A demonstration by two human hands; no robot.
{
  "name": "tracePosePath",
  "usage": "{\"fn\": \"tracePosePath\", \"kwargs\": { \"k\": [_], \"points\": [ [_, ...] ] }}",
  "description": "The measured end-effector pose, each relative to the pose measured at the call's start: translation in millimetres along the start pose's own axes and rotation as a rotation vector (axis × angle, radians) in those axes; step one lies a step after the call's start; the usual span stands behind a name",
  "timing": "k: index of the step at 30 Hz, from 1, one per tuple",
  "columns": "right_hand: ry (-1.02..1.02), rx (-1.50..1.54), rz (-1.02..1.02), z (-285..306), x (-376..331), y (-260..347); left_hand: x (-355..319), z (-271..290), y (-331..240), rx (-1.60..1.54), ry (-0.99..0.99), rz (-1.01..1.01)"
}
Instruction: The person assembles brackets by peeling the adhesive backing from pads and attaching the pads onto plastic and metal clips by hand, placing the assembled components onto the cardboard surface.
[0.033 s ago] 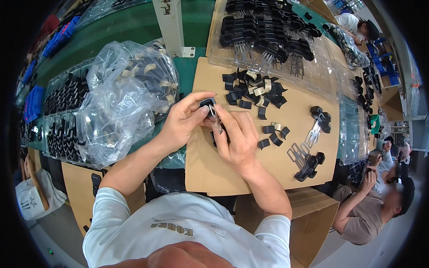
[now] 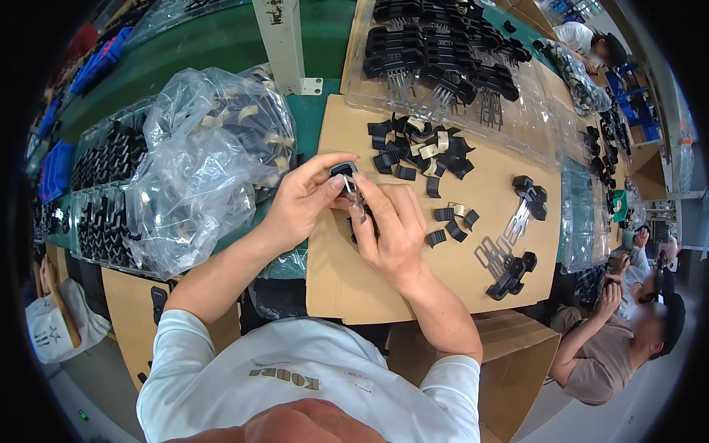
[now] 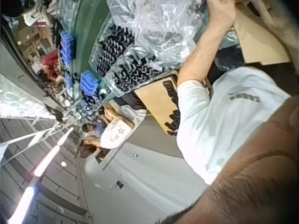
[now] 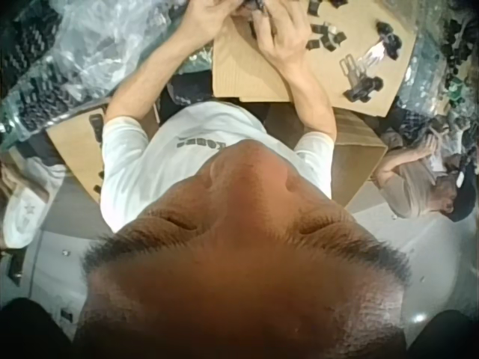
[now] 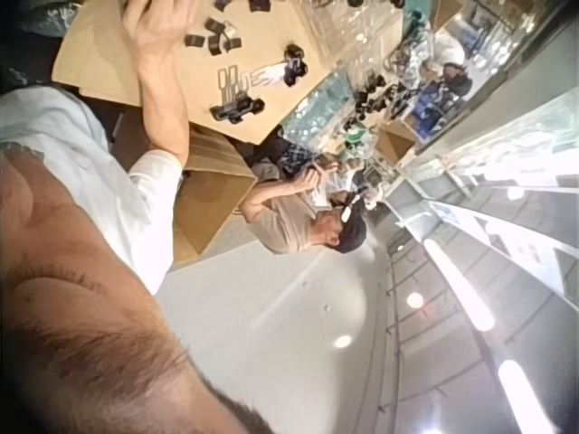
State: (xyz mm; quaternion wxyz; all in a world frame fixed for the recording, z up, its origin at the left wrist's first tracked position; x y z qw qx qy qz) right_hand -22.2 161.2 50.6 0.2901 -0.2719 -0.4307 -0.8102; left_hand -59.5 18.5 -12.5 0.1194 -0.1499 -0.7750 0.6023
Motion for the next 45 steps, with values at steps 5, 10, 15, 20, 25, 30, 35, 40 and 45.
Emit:
{"fn": "tracePosePath", "kwargs": {
  "k": [5,10,15,20,25,30,35,40,45],
  "points": [
    [0.026,0.006,-0.027,-6.9,-6.7,1.7,0.9,2.0,2.0,-0.059,0.003,0.023],
    [0.045,0.029,-0.029,-14.9,-8.6,3.9,0.9,3.1,0.3,-0.110,-0.010,0.019],
    [0.055,0.010,0.021,-18.9,-8.9,5.6,0.4,2.3,-0.3,-0.176,-0.015,0.015],
    [0.094,-0.030,0.012,-22.0,-11.8,9.4,0.0,0.8,0.5,-0.237,-0.003,0.006],
    [0.112,-0.060,0.014,-25.8,-12.1,11.2,0.8,-0.4,1.3,-0.224,0.006,-0.023],
    [0.103,-0.052,0.058,-28.2,-11.6,12.8,0.6,-1.7,-2.6,-0.218,0.021,-0.032],
    [0.101,-0.018,0.072,-29.5,-12.3,12.5,0.9,-0.7,-4.7,-0.267,0.059,-0.023],
    [0.099,0.023,0.018,-27.7,-15.2,8.4,1.1,-1.8,-6.4,-0.303,0.060,0.020],
    [0.093,0.076,-0.055,-24.9,-16.0,2.7,0.4,-1.6,-5.2,-0.284,0.028,0.033]
  ]
}}
Point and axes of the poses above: each hand's wrist, its own x-axis towards the middle knuckle, its own z-axis out of the back of the hand, y = z × x, the point moved 6 cm from there along x, towards the middle knuckle, and after that the axes turned 9 degrees about x, right-handed, at the moved point
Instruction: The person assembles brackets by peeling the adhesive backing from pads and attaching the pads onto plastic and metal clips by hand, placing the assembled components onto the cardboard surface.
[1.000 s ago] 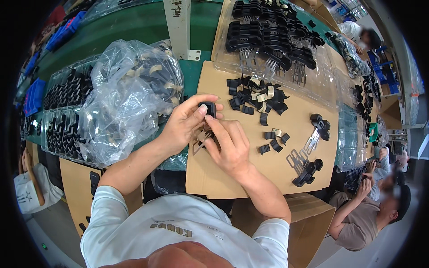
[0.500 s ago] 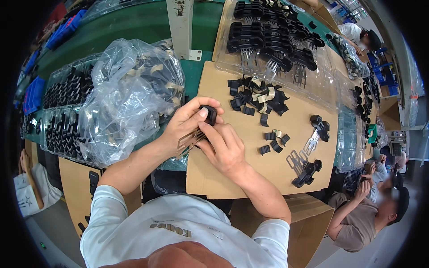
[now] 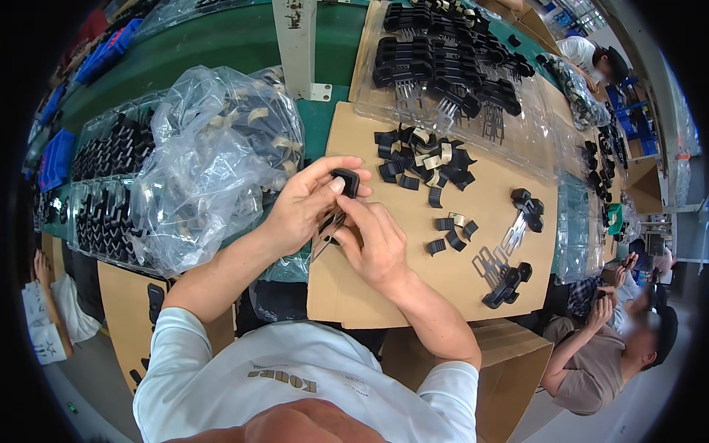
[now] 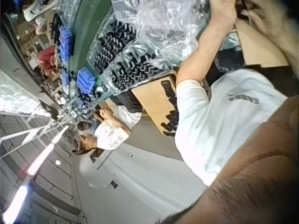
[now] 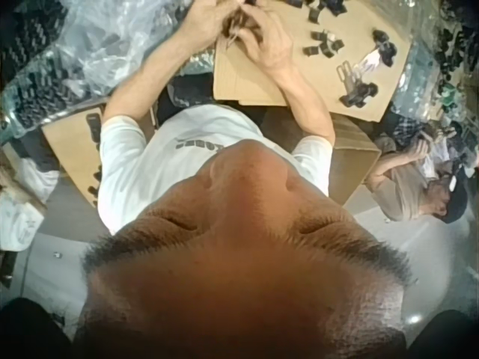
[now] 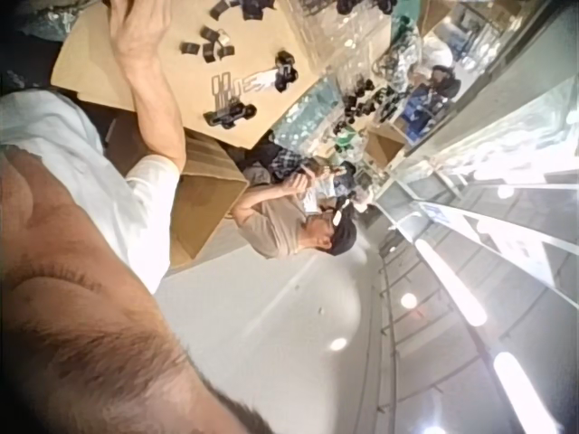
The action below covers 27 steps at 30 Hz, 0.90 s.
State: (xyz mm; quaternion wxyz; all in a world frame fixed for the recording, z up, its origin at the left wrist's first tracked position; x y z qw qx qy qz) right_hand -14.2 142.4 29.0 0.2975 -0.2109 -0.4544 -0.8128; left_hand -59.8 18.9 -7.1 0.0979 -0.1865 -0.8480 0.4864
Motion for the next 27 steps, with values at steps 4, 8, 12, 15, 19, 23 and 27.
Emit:
{"fn": "tracePosePath", "kwargs": {
  "k": [4,8,12,15,19,23,27],
  "points": [
    [-0.002,0.014,-0.009,0.3,0.2,-1.0,-0.3,0.4,-0.6,0.032,-0.008,-0.025],
    [0.000,-0.004,0.009,-0.4,0.3,0.5,-0.2,0.1,-0.8,0.044,-0.007,-0.017],
    [0.002,-0.012,0.019,-0.8,-0.1,1.1,0.4,1.1,1.2,0.070,-0.005,-0.026],
    [0.007,-0.013,0.023,-1.9,-0.6,0.9,0.5,1.0,1.6,0.099,-0.001,-0.046],
    [0.015,-0.021,0.031,-3.4,-0.6,1.6,0.5,1.9,4.2,0.110,0.001,-0.062],
    [0.025,-0.041,0.045,-4.9,-0.5,2.5,0.0,4.3,7.7,0.057,-0.003,-0.051],
    [0.041,-0.067,0.070,-7.2,-2.1,3.2,-0.6,3.9,7.4,-0.013,0.026,-0.007]
  ]
}}
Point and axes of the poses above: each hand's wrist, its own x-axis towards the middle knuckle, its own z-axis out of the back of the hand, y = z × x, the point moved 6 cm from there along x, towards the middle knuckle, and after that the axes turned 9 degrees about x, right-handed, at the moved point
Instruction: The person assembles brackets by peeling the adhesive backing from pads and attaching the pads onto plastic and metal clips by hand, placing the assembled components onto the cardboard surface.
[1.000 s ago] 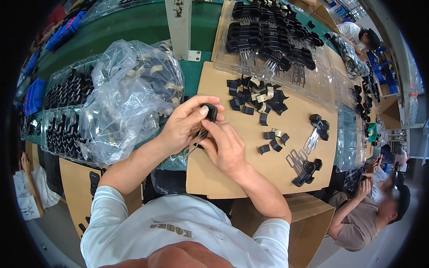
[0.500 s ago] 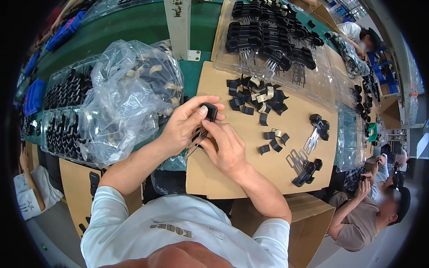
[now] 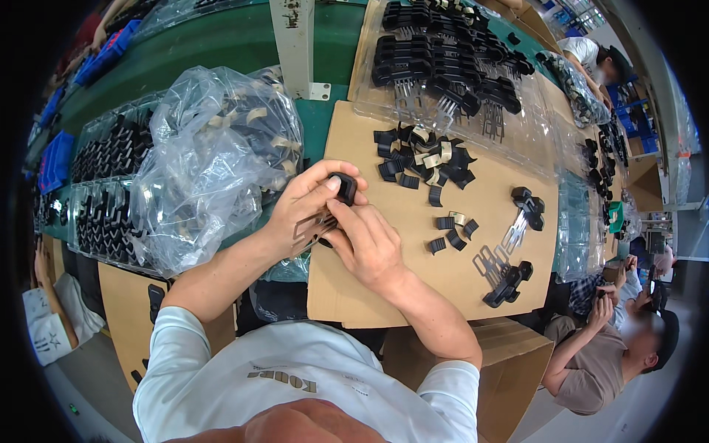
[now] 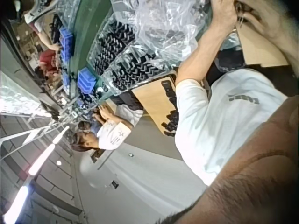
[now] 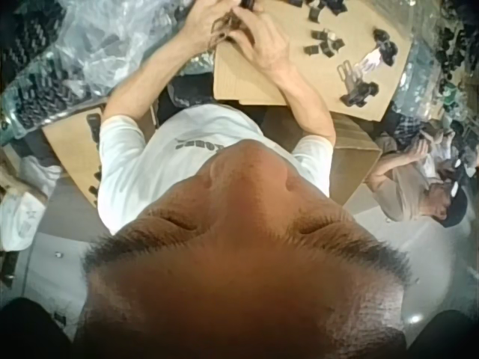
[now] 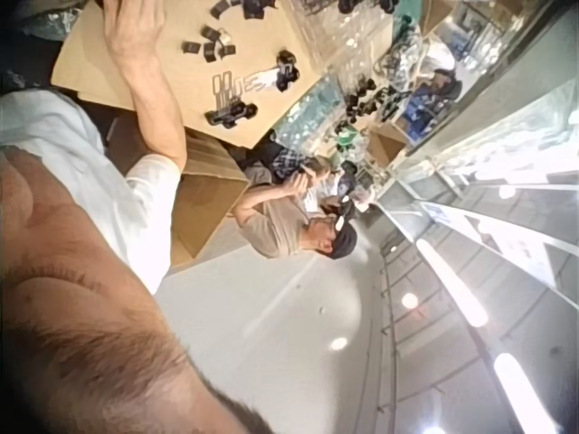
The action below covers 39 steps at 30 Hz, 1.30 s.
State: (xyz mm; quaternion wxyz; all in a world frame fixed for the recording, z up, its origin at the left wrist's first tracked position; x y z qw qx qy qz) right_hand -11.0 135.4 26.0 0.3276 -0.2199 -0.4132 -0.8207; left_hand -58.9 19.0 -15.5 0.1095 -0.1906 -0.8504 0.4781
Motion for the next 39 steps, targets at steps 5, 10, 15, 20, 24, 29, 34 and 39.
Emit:
{"fn": "tracePosePath", "kwargs": {
  "k": [5,10,15,20,24,29,34,39],
  "points": [
    [-0.026,0.058,0.003,1.8,1.6,-3.3,1.0,1.0,1.7,-0.083,-0.008,0.107],
    [-0.074,0.387,-0.397,12.4,-0.8,-25.8,1.3,-0.9,-5.4,0.050,-0.048,0.048],
    [-0.151,0.662,-0.529,16.5,-4.6,-42.5,2.6,-2.4,-4.4,0.107,-0.061,0.045],
    [-0.108,0.694,-0.564,20.2,-2.2,-41.1,2.8,-0.4,-3.4,0.109,-0.041,0.056],
    [-0.097,0.708,-0.527,21.8,-4.0,-47.1,3.6,1.0,-2.3,0.171,-0.030,0.032],
    [-0.040,0.595,-0.460,31.6,4.8,-46.9,3.3,0.8,-5.2,0.194,-0.029,0.001],
    [-0.052,0.386,-0.286,43.2,11.9,-44.2,2.8,-5.2,-8.4,0.235,0.005,-0.039],
    [-0.078,0.260,-0.210,45.7,12.0,-33.4,0.6,-4.5,-7.4,0.296,0.029,-0.023]
  ]
}}
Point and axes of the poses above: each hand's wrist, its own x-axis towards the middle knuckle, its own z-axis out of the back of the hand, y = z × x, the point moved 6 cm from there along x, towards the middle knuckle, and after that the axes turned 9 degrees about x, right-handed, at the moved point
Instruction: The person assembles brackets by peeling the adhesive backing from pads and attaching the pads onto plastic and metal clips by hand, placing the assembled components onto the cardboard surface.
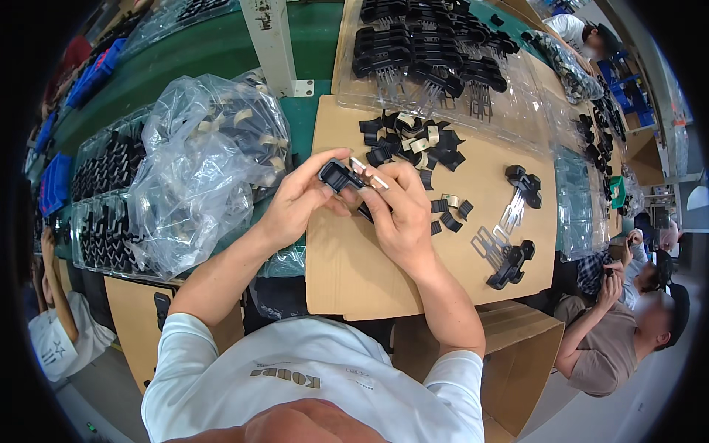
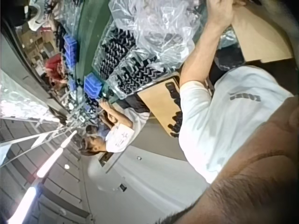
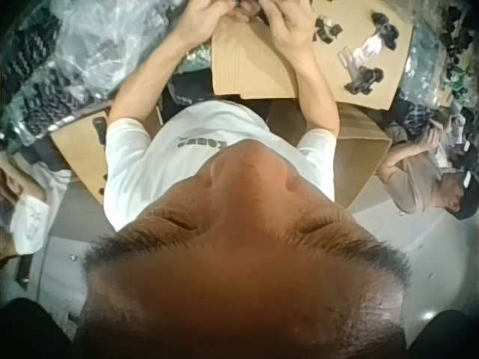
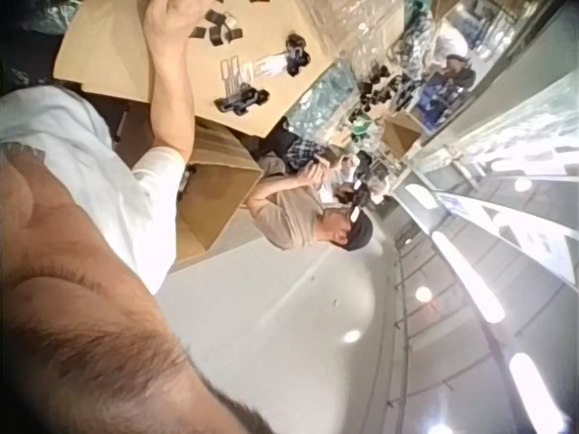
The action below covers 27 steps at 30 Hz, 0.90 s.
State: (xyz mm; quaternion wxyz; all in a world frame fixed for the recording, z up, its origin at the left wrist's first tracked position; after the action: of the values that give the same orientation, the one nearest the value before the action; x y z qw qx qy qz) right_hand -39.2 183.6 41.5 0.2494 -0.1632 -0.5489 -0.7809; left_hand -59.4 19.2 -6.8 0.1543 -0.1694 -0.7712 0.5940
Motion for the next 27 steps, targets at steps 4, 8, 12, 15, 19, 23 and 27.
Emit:
{"fn": "tracePosePath", "kwargs": {
  "k": [4,8,12,15,19,23,27],
  "points": [
    [0.012,-0.091,0.058,-1.8,2.5,7.3,-0.1,0.8,1.2,0.050,-0.025,0.023],
    [0.044,-0.163,0.117,-4.7,5.1,12.2,-0.2,2.0,-0.1,0.102,-0.050,0.053],
    [0.080,-0.175,0.153,-7.0,5.9,14.0,-0.4,1.7,-1.6,0.155,-0.029,0.094],
    [0.115,-0.191,0.197,-8.0,5.8,15.3,0.3,5.0,-7.0,0.279,-0.031,0.025],
    [0.133,-0.214,0.220,-7.7,6.0,19.5,0.3,1.2,-10.7,0.308,-0.006,-0.019],
    [0.201,-0.228,0.205,-5.7,10.1,30.1,-2.7,-8.1,-12.1,0.375,0.084,-0.083],
    [0.367,-0.143,0.131,-8.2,17.0,40.2,-8.2,-22.7,-12.6,0.620,0.285,-0.223]
  ]
}}
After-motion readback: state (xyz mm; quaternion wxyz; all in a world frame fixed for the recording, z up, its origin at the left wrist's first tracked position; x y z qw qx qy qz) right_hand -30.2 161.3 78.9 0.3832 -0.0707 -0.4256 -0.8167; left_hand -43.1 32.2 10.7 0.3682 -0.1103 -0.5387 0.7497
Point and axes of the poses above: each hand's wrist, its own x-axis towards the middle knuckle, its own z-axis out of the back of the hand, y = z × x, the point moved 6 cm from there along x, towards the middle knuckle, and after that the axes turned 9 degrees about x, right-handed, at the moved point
